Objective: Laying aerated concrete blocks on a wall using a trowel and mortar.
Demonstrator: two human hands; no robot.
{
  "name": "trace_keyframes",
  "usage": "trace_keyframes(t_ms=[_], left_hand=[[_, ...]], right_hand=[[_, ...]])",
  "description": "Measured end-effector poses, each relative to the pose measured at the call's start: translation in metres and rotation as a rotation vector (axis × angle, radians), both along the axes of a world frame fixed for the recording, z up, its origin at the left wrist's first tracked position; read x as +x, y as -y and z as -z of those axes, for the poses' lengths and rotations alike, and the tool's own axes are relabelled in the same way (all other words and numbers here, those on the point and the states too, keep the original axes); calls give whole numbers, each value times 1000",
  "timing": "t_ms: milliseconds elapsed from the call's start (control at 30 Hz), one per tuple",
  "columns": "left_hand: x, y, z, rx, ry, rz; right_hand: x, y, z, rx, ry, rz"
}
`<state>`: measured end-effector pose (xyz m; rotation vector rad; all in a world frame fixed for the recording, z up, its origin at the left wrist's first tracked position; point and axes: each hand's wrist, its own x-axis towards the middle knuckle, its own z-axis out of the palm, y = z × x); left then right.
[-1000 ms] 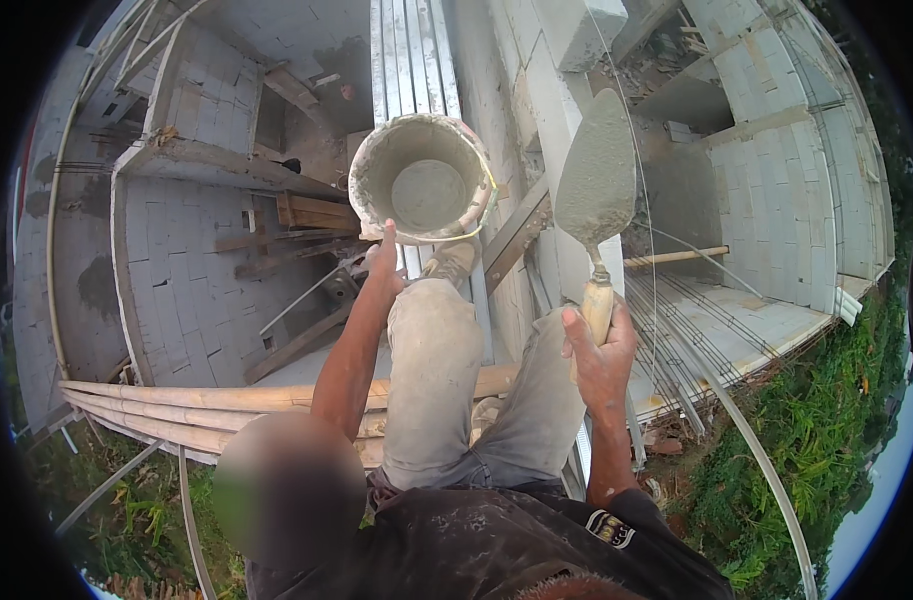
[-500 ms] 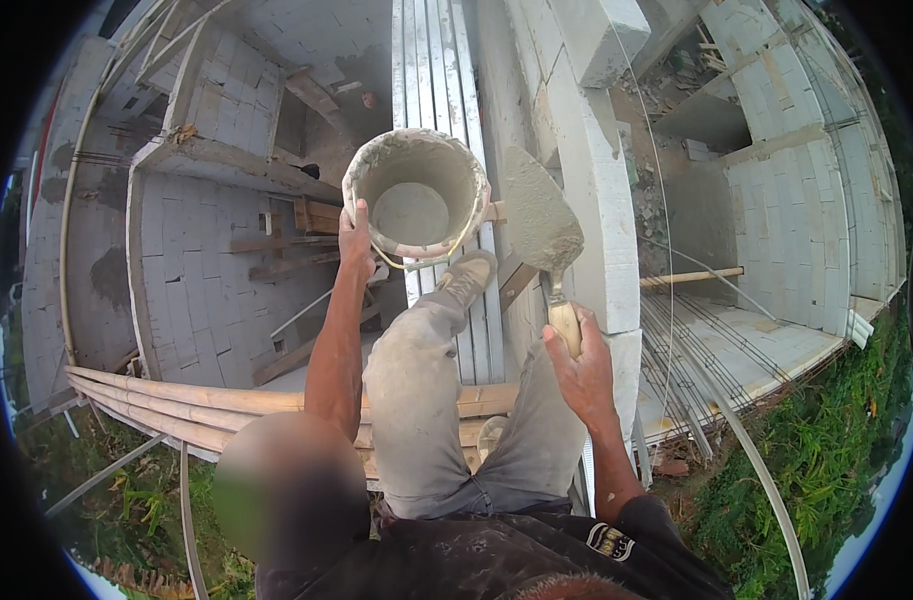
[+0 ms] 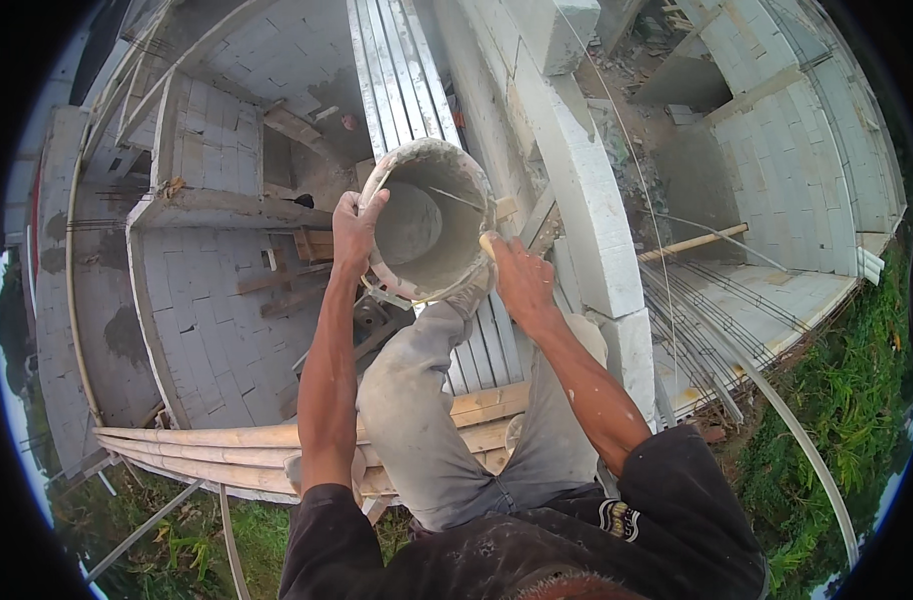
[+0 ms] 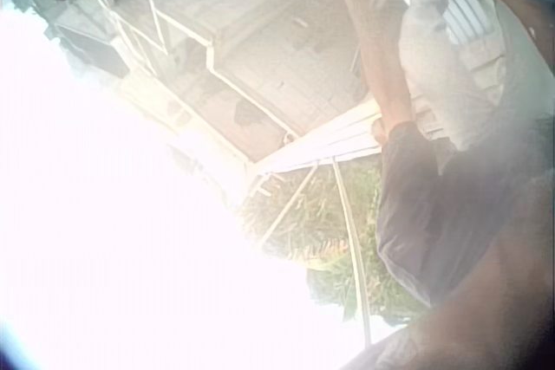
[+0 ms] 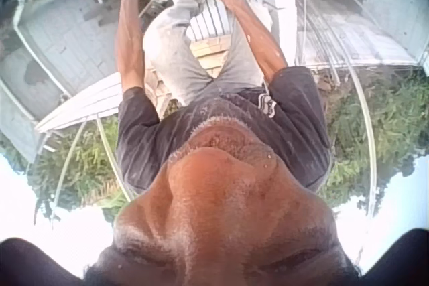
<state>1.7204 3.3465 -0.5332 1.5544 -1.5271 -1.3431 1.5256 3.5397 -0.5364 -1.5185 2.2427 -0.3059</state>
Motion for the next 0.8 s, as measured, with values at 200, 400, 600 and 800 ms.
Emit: trace_keyframes(t_ms=[200, 400, 600, 800], left_hand=[[-33, -12, -98, -54, 87, 156], [-41, -33, -122, -158, -47, 71], [-49, -50, -138, -344, 74, 169], [-65, -65, -143, -277, 44, 262]], right_hand=[[-1, 15, -22, -122, -52, -62], [-10, -22, -93, -111, 65, -137], [-27, -23, -109, -69, 34, 197], [-34, -31, -79, -2, 310, 85]])
